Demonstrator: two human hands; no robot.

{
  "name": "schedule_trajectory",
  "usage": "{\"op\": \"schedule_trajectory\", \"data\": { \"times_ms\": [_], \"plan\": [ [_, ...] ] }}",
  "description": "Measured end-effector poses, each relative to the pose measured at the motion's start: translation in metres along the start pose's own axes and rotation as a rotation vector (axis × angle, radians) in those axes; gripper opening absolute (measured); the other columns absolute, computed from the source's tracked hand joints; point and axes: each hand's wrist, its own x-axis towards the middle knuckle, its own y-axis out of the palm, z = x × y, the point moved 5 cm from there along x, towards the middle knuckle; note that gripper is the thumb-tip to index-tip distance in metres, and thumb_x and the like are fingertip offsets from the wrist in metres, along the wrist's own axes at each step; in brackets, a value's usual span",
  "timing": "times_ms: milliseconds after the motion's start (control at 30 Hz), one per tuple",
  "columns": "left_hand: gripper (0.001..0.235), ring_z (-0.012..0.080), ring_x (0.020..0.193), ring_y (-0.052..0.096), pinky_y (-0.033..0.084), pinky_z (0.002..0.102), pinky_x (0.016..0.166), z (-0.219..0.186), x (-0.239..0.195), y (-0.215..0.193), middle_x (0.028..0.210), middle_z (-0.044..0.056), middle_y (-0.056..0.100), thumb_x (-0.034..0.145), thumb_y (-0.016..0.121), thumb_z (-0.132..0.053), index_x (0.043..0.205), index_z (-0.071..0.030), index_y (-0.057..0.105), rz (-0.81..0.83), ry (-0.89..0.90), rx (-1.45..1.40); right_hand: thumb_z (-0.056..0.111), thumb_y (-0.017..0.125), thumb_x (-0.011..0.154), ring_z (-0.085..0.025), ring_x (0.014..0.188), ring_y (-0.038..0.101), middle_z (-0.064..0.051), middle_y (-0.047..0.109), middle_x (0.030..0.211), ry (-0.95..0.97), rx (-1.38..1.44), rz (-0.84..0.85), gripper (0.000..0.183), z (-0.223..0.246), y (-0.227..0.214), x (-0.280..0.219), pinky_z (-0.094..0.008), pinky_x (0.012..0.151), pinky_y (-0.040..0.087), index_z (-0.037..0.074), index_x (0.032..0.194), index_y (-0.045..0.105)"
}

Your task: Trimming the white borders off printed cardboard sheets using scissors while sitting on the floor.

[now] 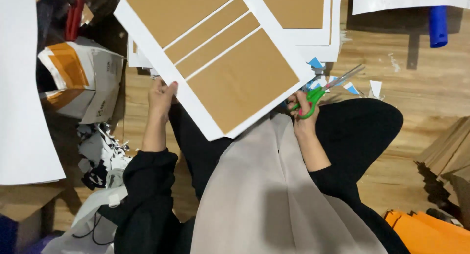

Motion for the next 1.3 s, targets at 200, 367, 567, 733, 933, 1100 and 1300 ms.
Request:
{"op": "schedule_trajectory", "data": {
  "times_ms": [200,367,567,733,933,1100,1300],
  "plan": [
    [0.042,0.0193,0.086,0.054,0.055,0.029,0.069,-0.086,-0.081,0.056,0.111,0.013,0.045,0.087,0.056,-0.011,0.126,-0.011,0.040,-0.179,0.465,-0.100,0.019,0.069,0.077,-0.010,0.036,0.050,-0.013,0.062,0.060,0.007,-0.077,0.012,0.019,-0.007,0.028,-0.008,-0.018,0.029,0.037,0.002,0.077,0.060],
    [0.033,0.0161,0.071,0.063,0.056,0.025,0.062,0.027,-0.140,0.201,0.086,0.015,0.064,0.089,0.051,-0.032,0.104,-0.003,0.061,0.630,-0.235,-0.372,0.030,0.069,0.077,-0.012,0.034,0.049,-0.012,0.058,0.054,0.013,-0.010,-0.140,0.030,-0.027,0.017,0.013,-0.020,0.027,0.035,0.004,0.070,0.056],
    [0.043,0.0228,0.080,0.064,0.056,0.032,0.067,0.064,-0.118,0.281,0.093,0.017,0.061,0.082,0.066,-0.035,0.105,0.000,0.056,0.551,-0.324,-0.588,0.022,0.075,0.073,-0.014,0.042,0.058,-0.015,0.063,0.065,-0.009,0.018,-0.077,0.027,-0.030,0.004,0.050,-0.019,0.029,0.040,0.003,0.075,0.055],
    [0.063,0.0227,0.076,0.066,0.054,0.031,0.074,0.041,-0.079,0.273,0.088,0.020,0.064,0.073,0.069,-0.051,0.101,0.004,0.058,0.239,-0.373,-0.649,0.020,0.075,0.075,-0.013,0.041,0.058,-0.013,0.061,0.061,-0.041,-0.169,0.019,0.025,-0.016,0.014,0.039,-0.018,0.028,0.038,0.004,0.072,0.056],
    [0.058,0.0339,0.080,0.065,0.054,0.037,0.075,0.012,-0.060,0.279,0.110,0.021,0.058,0.075,0.072,-0.035,0.114,0.003,0.051,0.148,-0.358,-0.780,0.041,0.061,0.081,-0.015,0.041,0.057,-0.013,0.057,0.054,0.216,-0.186,0.148,0.041,-0.011,0.025,-0.033,-0.020,0.027,0.041,0.002,0.068,0.055],
    [0.060,0.0390,0.091,0.061,0.051,0.040,0.085,-0.001,-0.061,0.274,0.129,0.014,0.045,0.080,0.067,-0.035,0.124,0.001,0.046,0.269,-0.350,-0.838,0.041,0.066,0.080,-0.020,0.039,0.058,-0.016,0.054,0.052,0.270,-0.343,0.331,0.045,-0.033,0.021,-0.034,-0.022,0.026,0.041,-0.001,0.066,0.058],
    [0.063,0.0437,0.098,0.055,0.046,0.045,0.092,-0.015,-0.075,0.241,0.137,0.019,0.026,0.085,0.060,-0.030,0.129,0.007,0.035,0.369,-0.316,-0.913,0.039,0.067,0.080,-0.016,0.038,0.057,-0.012,0.054,0.049,0.287,-0.411,0.340,0.042,-0.031,0.035,-0.035,-0.018,0.025,0.035,0.001,0.064,0.057]
  ]
}}
